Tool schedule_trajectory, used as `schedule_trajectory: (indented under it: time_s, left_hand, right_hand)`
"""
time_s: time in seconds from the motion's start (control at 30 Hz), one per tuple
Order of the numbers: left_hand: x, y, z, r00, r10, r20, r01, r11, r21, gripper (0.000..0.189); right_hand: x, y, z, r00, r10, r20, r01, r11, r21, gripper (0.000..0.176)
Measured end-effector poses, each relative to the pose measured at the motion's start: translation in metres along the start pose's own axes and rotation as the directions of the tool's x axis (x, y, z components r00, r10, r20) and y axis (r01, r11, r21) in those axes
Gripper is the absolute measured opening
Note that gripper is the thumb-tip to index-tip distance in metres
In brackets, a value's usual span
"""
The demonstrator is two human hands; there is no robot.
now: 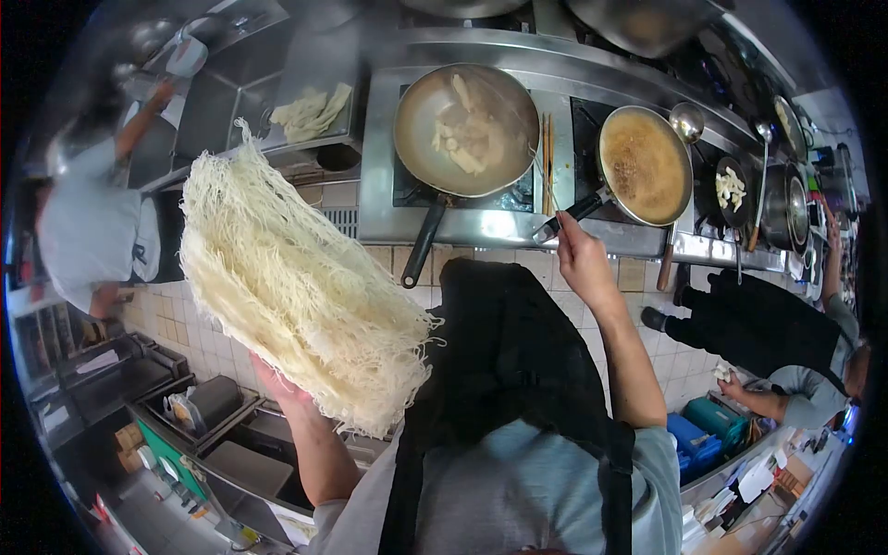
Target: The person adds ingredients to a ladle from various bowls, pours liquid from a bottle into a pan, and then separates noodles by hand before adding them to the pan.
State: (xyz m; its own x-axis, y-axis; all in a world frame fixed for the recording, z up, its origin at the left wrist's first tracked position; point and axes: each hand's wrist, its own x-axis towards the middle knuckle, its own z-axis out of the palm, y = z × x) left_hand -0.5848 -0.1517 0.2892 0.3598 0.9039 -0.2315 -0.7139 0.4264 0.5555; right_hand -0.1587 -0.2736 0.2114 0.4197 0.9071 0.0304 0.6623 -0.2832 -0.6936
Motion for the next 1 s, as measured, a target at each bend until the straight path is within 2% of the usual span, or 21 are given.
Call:
schedule_trajectory:
  time_s: [0.13, 0.23, 0.33, 0.4, 0.53, 0.6, 0.73, 0.83, 0.9, 0.93, 1.0]
  left_hand:
    - [0.0, 0.001, 0.002, 0.998, -0.03, 0.057, 0.028, 0.999, 0.036, 0.068]
    - [-0.004, -0.001, 0.011, 1.0, -0.01, 0.026, 0.009, 0.999, 0.037, 0.069]
    - [-0.003, -0.001, 0.015, 1.0, -0.006, 0.0, 0.006, 1.0, -0.026, 0.069]
    - [-0.003, -0.001, 0.017, 0.999, -0.02, 0.04, 0.018, 0.999, 0.03, 0.071]
    - [-0.008, -0.002, 0.018, 1.0, -0.006, 0.013, 0.005, 1.0, 0.021, 0.074]
    - [-0.009, -0.002, 0.015, 1.0, -0.017, -0.014, 0.018, 0.998, 0.056, 0.075]
    - [-0.011, -0.006, 0.013, 1.0, -0.028, 0.008, 0.028, 1.0, 0.001, 0.074]
    - [-0.013, -0.007, 0.006, 0.999, 0.024, -0.048, -0.02, 0.996, 0.085, 0.073]
    - [-0.015, -0.012, -0.008, 0.971, 0.087, -0.222, -0.062, 0.991, 0.119, 0.072]
    - [-0.015, -0.01, -0.013, 0.978, 0.037, -0.205, -0.016, 0.994, 0.104, 0.072]
    - [-0.013, 0.0, -0.019, 0.988, -0.017, 0.153, -0.019, 0.974, 0.228, 0.071]
  right_hand:
    - [-0.007, -0.002, -0.005, 0.999, -0.036, -0.04, 0.037, 0.999, 0.015, 0.038]
    - [-0.011, -0.002, -0.009, 0.999, -0.025, -0.036, 0.025, 1.0, -0.002, 0.039]
    - [-0.012, -0.002, -0.009, 0.999, -0.025, -0.021, 0.025, 1.0, -0.008, 0.033]
    - [-0.012, 0.01, 0.0, 0.994, -0.103, -0.022, 0.1, 0.989, -0.109, 0.041]
    - [0.0, 0.008, -0.002, 0.997, -0.076, 0.022, 0.078, 0.992, -0.104, 0.041]
    - [0.004, 0.01, -0.003, 0.993, -0.11, -0.045, 0.107, 0.992, -0.073, 0.041]
    - [0.013, 0.014, -0.009, 0.997, -0.08, -0.01, 0.078, 0.993, -0.094, 0.039]
    - [0.015, 0.016, -0.013, 0.999, -0.033, -0.007, 0.033, 0.999, -0.033, 0.034]
    - [-0.003, 0.013, -0.031, 0.992, 0.117, -0.045, -0.108, 0.98, 0.169, 0.03]
    - [-0.012, 0.019, -0.039, 0.987, 0.147, -0.068, -0.126, 0.959, 0.253, 0.029]
    - [-0.03, 0.024, -0.064, 0.96, 0.248, -0.127, -0.203, 0.934, 0.293, 0.029]
